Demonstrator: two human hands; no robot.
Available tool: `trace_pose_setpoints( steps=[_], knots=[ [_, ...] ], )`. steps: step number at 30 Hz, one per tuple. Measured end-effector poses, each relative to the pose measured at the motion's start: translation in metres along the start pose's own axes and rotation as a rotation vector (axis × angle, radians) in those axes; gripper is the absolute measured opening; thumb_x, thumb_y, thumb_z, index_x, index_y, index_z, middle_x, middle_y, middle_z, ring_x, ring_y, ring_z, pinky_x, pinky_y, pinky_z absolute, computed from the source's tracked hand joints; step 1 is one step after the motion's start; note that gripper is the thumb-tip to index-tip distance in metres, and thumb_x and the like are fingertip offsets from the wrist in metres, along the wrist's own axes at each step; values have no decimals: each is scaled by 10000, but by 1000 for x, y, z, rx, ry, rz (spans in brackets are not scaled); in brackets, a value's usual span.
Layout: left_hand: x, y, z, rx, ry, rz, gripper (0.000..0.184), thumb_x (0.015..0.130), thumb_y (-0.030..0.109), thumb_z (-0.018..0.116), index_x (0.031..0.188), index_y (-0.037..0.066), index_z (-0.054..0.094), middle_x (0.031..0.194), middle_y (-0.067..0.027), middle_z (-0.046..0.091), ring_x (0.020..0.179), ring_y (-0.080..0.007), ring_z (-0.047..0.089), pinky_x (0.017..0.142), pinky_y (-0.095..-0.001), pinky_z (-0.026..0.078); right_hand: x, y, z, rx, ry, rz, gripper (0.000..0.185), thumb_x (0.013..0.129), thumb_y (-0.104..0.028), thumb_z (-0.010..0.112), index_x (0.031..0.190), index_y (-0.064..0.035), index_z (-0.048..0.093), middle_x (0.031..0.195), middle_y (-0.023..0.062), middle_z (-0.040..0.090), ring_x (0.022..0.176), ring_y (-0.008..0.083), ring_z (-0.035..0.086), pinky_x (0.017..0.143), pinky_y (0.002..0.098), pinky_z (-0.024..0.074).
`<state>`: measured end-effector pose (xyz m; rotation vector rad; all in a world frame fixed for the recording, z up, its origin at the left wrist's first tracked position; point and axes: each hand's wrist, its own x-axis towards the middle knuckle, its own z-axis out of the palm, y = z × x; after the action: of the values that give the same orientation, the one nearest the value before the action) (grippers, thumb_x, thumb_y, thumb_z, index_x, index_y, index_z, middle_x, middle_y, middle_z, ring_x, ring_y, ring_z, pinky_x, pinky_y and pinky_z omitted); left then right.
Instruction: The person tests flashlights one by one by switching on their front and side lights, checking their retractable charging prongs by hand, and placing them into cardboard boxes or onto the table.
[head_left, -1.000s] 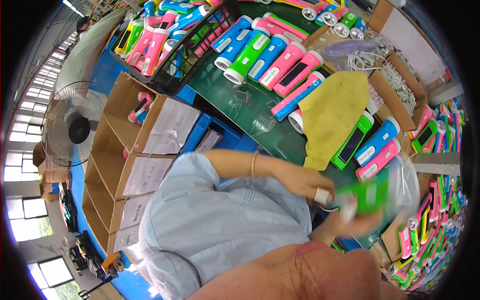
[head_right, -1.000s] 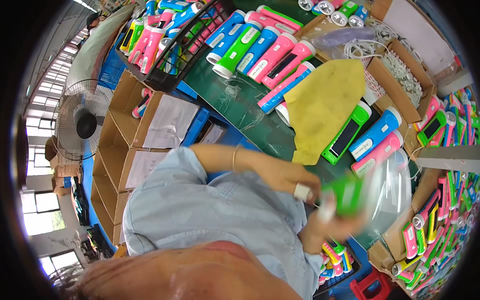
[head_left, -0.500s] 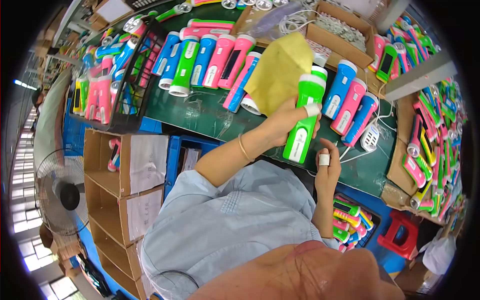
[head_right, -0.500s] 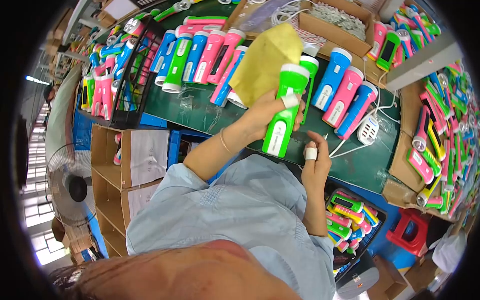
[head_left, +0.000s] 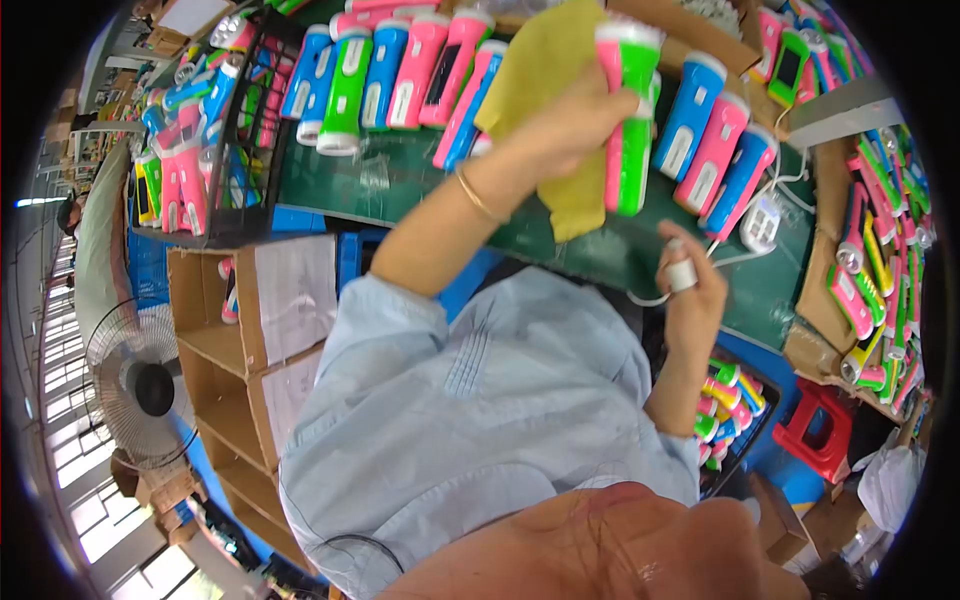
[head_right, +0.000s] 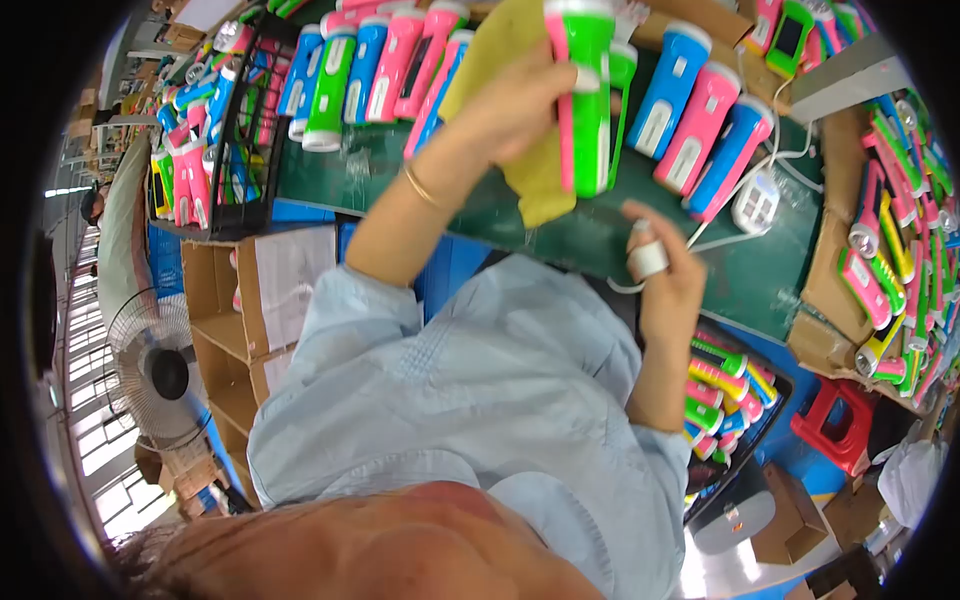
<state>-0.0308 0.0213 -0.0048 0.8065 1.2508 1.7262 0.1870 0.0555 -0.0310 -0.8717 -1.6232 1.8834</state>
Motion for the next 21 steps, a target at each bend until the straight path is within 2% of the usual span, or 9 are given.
trace_pose_setpoints(
  steps=[3,5,7,9,12,16,18,20,21],
  knots=[
    [-9,42,-2,794,182,145,295,857,169,532,1088,-7,476,950,-127,570,859,-216,596,699,-381,520,15,5,-12,166,10,-37,250,860,-119,586,1046,44,617,746,39,560,634,72,480,525,196,334],
    [7,16,-5,955,506,463,426,792,149,612,1141,-10,427,958,-161,551,909,-338,550,773,-415,463,21,5,-9,193,-2,-50,219,843,-106,610,999,47,625,765,59,586,635,88,495,542,201,351],
    [22,-5,-16,1019,674,628,491,770,153,649,1166,-13,410,967,-166,549,939,-380,534,817,-417,440,28,6,-2,174,-12,-76,202,838,-103,619,976,44,628,767,65,591,634,89,493,551,204,360],
    [26,-10,-22,993,676,625,473,791,182,643,1162,-13,425,977,-142,562,949,-341,547,831,-386,452,32,6,2,48,5,-123,169,835,-107,629,949,17,636,769,35,594,673,85,511,587,216,393],
    [6,9,-31,-347,-22,-120,414,826,230,620,1136,-5,477,1014,-121,577,918,-276,573,806,-327,481,36,1,9,-229,56,-319,130,824,-85,631,926,-4,636,778,27,597,704,95,530,611,231,418],
    [-27,5,-15,-523,-231,-227,418,882,330,548,1135,3,483,952,-101,567,883,-183,565,773,-331,469,36,-24,33,-649,47,-710,98,782,-35,634,876,-14,623,774,86,581,712,193,564,631,274,443],
    [-33,-11,-1,-331,-77,-163,413,881,330,551,1138,14,485,928,-93,566,851,-175,562,746,-320,471,38,-31,44,-840,56,-911,94,733,-16,636,822,-16,607,754,126,548,718,286,550,631,338,447],
    [-37,-12,7,-87,43,-79,350,879,308,556,1094,38,497,850,-82,566,762,-165,570,674,-312,487,44,-28,45,-950,-33,-983,95,717,-16,637,804,-16,598,748,114,544,715,279,547,625,358,443],
    [-44,-10,10,-165,41,-112,329,879,303,557,1071,42,498,832,-81,566,741,-164,570,655,-313,488,45,-29,45,-1003,-83,-1017,96,709,-15,637,795,-15,594,745,108,542,714,275,545,622,368,442]
  ],
)
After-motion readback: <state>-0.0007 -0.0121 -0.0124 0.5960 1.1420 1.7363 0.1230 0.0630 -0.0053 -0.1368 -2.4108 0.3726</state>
